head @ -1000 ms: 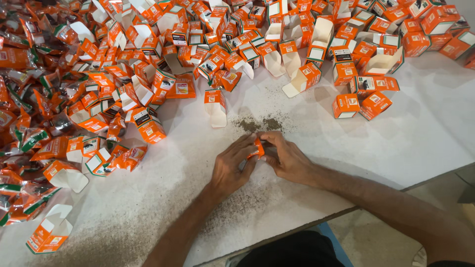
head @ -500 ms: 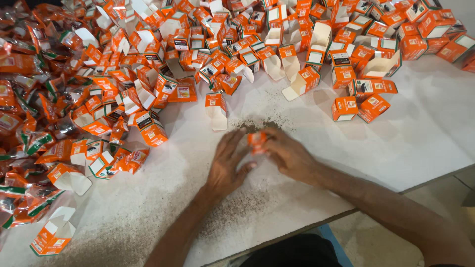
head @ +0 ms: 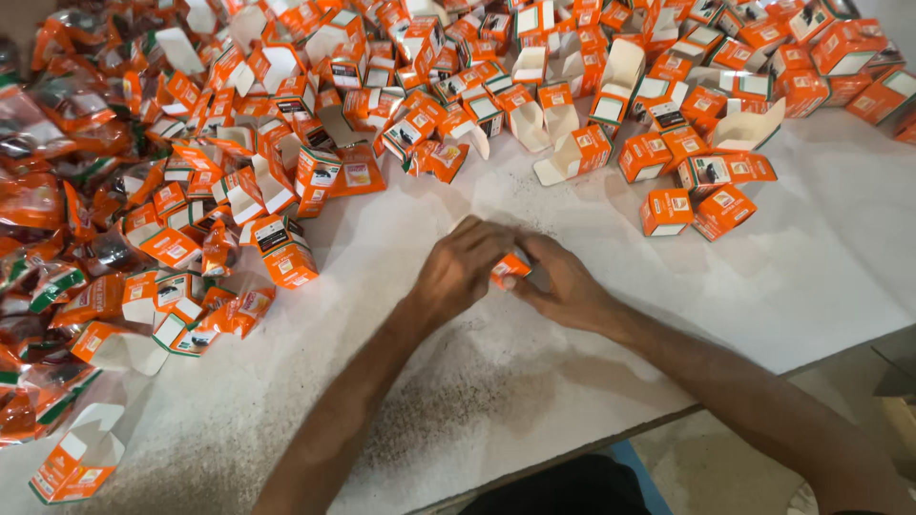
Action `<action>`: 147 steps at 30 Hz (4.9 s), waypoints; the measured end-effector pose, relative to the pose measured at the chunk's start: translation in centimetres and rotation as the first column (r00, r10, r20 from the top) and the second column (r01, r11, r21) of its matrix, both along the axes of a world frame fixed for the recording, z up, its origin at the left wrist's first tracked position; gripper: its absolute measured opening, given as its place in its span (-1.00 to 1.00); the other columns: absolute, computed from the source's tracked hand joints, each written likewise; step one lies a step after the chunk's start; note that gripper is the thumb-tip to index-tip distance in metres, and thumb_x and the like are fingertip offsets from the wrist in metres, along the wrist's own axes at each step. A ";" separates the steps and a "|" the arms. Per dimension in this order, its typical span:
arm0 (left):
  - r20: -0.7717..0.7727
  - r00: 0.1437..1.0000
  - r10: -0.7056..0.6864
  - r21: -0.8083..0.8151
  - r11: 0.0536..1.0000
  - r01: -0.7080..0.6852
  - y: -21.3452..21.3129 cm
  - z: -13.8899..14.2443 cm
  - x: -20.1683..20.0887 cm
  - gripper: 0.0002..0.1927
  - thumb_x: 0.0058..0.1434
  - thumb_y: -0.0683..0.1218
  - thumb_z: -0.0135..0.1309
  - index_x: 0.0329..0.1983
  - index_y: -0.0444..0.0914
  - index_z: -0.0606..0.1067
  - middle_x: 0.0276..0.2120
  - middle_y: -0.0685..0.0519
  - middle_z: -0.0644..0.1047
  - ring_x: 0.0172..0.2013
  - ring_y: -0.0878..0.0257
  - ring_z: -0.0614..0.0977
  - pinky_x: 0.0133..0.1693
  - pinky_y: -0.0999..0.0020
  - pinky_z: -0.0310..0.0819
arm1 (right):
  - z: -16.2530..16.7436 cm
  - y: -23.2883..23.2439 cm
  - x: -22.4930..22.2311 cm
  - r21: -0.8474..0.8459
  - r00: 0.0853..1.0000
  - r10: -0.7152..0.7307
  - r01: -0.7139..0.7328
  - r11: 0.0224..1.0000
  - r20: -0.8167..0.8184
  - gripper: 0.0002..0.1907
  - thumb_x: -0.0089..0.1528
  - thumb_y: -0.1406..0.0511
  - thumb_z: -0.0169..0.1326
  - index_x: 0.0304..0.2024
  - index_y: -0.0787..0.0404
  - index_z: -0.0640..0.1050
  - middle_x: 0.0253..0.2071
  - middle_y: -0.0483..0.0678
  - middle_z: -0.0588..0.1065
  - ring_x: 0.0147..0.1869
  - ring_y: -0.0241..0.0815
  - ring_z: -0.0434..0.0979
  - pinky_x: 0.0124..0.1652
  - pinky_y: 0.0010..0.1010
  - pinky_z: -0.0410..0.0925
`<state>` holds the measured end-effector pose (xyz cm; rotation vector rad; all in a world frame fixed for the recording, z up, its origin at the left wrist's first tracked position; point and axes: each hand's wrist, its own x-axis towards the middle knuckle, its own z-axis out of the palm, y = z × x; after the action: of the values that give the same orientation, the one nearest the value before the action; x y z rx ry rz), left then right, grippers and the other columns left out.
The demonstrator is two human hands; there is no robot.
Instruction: The person picks up small orange cardboard boxes from a large pile on the table and folds their flaps to open and shape each box, placing the opened boxes back onto the table among the pile. Another person's hands occasionally move boxes at the far side of the table.
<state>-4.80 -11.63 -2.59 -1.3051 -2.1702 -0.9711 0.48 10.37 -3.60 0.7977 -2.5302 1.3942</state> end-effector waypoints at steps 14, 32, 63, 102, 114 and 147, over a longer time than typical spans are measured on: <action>-0.670 0.708 0.224 -0.319 0.774 -0.547 0.1 -0.3 -5.2 -0.64 0.29 -0.15 0.03 0.15 -0.31 0.47 0.36 -0.15 0.37 0.26 -0.09 0.41 0.26 -0.01 0.36 | 1.3 0.4 1.6 0.007 0.989 -0.077 0.079 0.997 -0.123 -0.34 0.18 0.30 0.26 0.27 0.35 0.34 0.21 0.21 0.42 0.29 0.19 0.43 0.20 -0.15 0.33; -0.143 0.988 0.061 0.300 0.954 -0.015 -1.7 3.4 9.6 -0.51 0.06 -0.37 0.26 -0.01 -0.28 0.32 0.10 -0.27 0.50 0.09 -0.14 0.58 0.06 0.00 0.58 | 0.6 -0.9 1.9 0.055 0.996 -0.074 0.071 0.996 0.047 -0.34 -0.12 0.22 0.49 0.00 0.25 0.56 -0.06 0.07 0.59 0.02 0.04 0.62 -0.02 -0.21 0.45; 0.870 0.493 0.027 0.264 0.818 -0.512 1.7 -0.6 6.3 -0.87 0.15 -0.29 0.06 -0.22 -0.39 0.46 -0.38 0.06 0.54 -0.38 0.39 0.57 -0.35 0.43 0.52 | -0.1 -1.1 2.9 -0.053 0.998 -0.038 0.035 0.998 -0.056 -0.33 0.06 0.20 0.40 0.12 0.26 0.41 0.11 0.09 0.51 0.17 0.13 0.55 0.07 -0.16 0.45; 0.395 0.917 0.056 0.205 0.968 -0.147 -1.2 0.5 8.9 -0.80 0.23 -0.26 0.20 -0.08 -0.30 0.53 0.14 -0.17 0.57 0.29 -0.16 0.54 0.24 0.10 0.49 | 0.3 -1.5 3.0 0.089 0.998 -0.031 0.036 0.995 -0.058 -0.45 0.11 0.26 0.35 -0.03 0.18 0.29 -0.08 0.05 0.59 0.00 0.19 0.61 -0.13 -0.09 0.45; 0.034 0.976 0.214 -0.148 0.967 -0.206 -2.8 1.5 10.6 -0.55 0.12 -0.19 0.24 0.11 -0.22 0.51 0.42 -0.32 0.19 0.42 -0.31 0.20 0.37 -0.30 0.06 | 1.7 -1.6 3.2 0.163 0.959 0.108 -0.067 0.984 -0.261 -0.36 0.13 0.31 0.29 0.23 0.14 0.36 0.27 0.11 0.43 0.32 0.22 0.46 0.17 -0.09 0.38; -0.184 0.670 0.719 -0.580 0.471 -0.665 -17.3 4.1 13.6 -0.13 -0.10 -0.32 0.04 0.41 -0.43 0.20 0.38 -0.58 0.22 0.32 -0.21 0.39 0.09 0.16 0.52 | 1.9 -4.2 3.3 0.120 0.967 0.254 -0.252 0.960 0.001 -0.35 0.17 0.24 0.28 0.18 0.28 0.25 0.23 0.19 0.36 0.39 0.26 0.23 0.34 -0.03 0.10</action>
<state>8.83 -28.96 1.47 -0.4032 -2.8300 0.0444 3.77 6.18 -1.73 1.1855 -2.5940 1.3059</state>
